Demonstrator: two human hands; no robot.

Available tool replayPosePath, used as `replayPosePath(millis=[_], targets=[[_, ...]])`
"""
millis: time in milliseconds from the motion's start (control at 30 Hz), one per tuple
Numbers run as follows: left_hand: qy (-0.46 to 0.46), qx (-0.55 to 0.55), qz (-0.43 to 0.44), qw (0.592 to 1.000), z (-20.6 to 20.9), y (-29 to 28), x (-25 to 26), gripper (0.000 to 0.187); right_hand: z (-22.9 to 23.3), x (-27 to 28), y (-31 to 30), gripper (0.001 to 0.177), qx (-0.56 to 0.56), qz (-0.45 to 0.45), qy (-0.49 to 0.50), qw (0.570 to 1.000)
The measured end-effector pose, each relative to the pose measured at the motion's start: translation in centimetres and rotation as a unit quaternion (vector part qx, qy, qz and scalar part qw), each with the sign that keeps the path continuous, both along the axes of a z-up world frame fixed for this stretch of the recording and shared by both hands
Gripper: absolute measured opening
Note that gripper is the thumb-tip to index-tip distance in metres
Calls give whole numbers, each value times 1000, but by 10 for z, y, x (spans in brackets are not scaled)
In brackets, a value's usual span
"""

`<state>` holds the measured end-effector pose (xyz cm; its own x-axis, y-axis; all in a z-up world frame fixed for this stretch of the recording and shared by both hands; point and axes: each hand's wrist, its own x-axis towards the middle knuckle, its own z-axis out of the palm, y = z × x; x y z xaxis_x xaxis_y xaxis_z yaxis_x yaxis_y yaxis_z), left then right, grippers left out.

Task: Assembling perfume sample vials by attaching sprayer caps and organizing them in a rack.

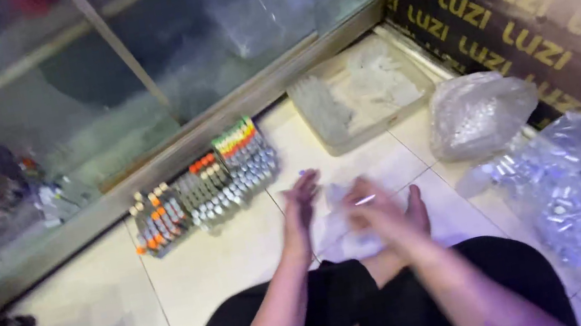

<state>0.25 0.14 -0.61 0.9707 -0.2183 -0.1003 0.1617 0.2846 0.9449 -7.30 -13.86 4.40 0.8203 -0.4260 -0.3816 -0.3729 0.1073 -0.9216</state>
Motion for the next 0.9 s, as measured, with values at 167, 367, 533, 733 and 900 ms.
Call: replayPosePath(millis=[167, 367, 533, 733, 900], targets=[[-114, 231, -68, 964, 17, -30, -9, 55, -47, 8, 41, 23, 185, -59, -116, 974], [50, 4, -111, 992, -1, 8, -12, 93, -16, -25, 13, 39, 29, -88, -47, 995], [66, -23, -103, 992, 23, -17, -36, 89, -70, -7, 28, 30, 250, 60, -211, 943], [175, 79, -110, 975, 77, -3, -50, 97, -76, -32, -25, 112, 499, -15, -132, 856], [125, 24, -113, 985, 19, -18, -22, 96, -96, -3, 27, 11, 172, 47, -250, 952]])
